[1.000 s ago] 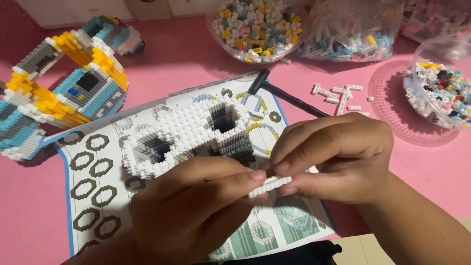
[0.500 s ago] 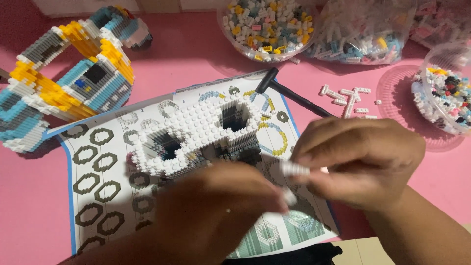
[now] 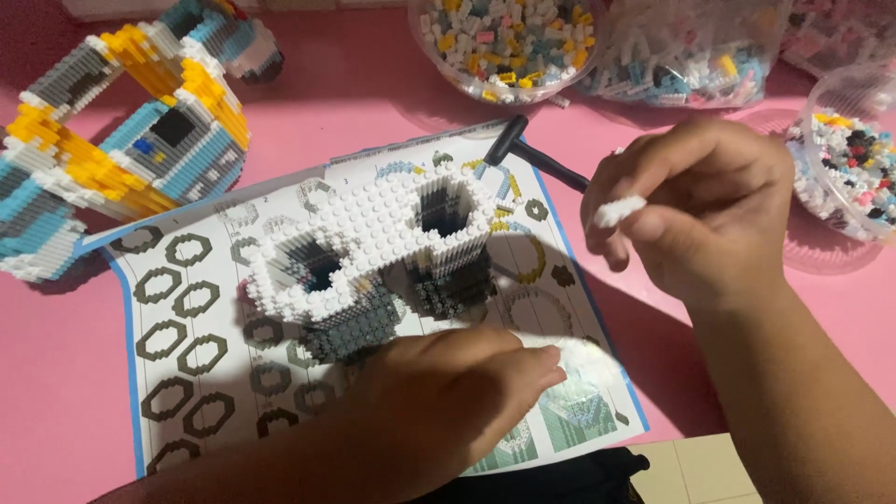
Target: Assembling a complex structure using small interlocking plastic blocks following printed instructions.
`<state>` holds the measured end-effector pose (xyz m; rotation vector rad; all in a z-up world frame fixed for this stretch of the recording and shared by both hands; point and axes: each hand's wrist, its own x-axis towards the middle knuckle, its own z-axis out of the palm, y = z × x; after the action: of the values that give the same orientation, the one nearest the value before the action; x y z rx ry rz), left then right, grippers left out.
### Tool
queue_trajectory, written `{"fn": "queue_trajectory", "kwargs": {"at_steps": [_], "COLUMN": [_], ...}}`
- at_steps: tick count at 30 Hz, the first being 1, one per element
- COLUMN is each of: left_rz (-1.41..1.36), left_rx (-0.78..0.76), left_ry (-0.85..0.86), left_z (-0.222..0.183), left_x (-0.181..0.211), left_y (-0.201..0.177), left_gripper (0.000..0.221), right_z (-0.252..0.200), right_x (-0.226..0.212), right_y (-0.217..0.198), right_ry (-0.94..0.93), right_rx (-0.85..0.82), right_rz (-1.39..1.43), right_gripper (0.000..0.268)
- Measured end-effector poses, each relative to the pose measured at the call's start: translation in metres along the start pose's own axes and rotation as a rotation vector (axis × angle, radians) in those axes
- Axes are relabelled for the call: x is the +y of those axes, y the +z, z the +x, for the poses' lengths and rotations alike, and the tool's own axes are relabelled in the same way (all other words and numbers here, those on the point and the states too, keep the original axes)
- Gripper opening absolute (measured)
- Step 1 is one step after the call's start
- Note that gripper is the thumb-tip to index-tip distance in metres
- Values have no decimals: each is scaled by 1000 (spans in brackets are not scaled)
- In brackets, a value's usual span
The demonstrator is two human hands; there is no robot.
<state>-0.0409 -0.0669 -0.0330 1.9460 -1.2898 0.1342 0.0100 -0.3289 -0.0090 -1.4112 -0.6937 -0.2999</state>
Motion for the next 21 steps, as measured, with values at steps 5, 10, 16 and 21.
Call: {"fn": "queue_trajectory", "kwargs": {"at_steps": [5, 10, 16, 21], "left_rz": [-140, -161, 10, 635], "left_rx": [323, 414, 1, 79], "left_ry": [-119, -265, -107, -48], "left_z": [15, 21, 8, 1], "left_x": [15, 21, -3, -14], "left_y": [-11, -18, 13, 39], "left_gripper": [18, 16, 19, 26], "right_z": [-1, -2, -3, -2], "right_x": [-2, -4, -5, -5], "right_y": [-1, 4, 4, 6], "right_ry": [28, 36, 38, 70], "right_rx": [1, -48, -77, -54], "right_rz": [-12, -30, -57, -79], "right_gripper": [27, 29, 28, 18]}}
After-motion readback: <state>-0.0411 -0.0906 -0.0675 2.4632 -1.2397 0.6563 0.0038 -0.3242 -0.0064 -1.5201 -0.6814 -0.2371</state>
